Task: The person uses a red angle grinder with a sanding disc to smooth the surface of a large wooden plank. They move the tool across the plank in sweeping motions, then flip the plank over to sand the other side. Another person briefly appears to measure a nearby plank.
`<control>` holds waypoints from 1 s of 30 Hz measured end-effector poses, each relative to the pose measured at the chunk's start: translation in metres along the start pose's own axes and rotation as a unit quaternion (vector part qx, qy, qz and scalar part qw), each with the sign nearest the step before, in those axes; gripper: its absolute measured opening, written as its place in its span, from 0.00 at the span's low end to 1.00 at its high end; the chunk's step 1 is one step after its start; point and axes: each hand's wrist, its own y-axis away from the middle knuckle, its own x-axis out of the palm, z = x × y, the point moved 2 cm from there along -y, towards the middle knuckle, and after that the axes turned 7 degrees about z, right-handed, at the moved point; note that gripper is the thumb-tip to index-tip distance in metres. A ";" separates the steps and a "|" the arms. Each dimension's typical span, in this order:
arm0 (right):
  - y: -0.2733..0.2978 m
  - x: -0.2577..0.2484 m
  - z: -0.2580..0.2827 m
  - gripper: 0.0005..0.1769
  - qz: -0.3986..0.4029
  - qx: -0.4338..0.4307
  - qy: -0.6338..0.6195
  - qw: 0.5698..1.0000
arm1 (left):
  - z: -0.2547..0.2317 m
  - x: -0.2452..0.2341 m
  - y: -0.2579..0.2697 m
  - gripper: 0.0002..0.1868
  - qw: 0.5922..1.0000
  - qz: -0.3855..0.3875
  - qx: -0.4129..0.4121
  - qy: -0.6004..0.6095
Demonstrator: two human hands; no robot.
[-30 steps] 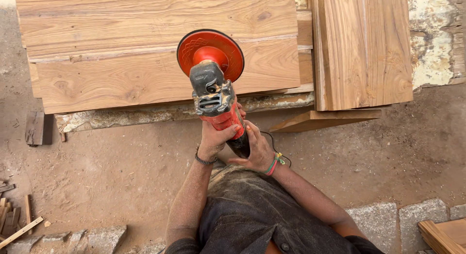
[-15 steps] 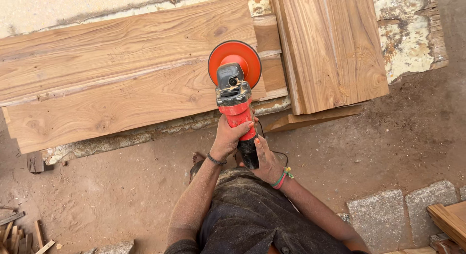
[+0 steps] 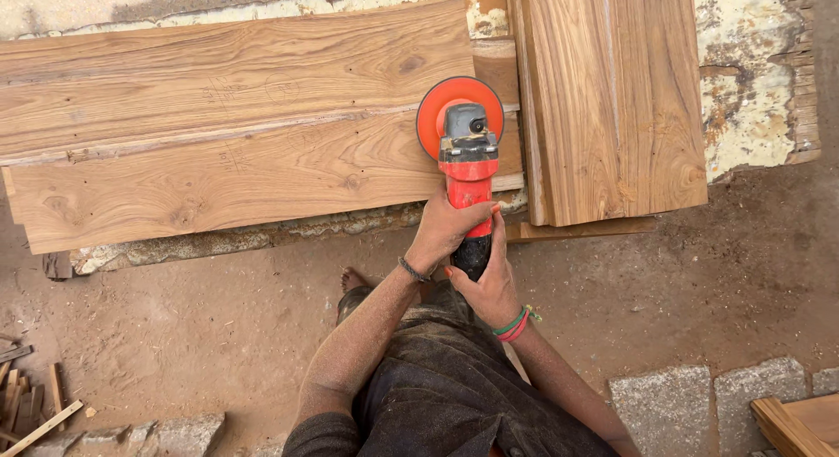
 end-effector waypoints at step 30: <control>-0.051 -0.012 0.010 0.65 0.078 0.021 -0.069 0.994 | -0.001 -0.026 -0.038 0.29 0.997 -0.037 -0.036 0.055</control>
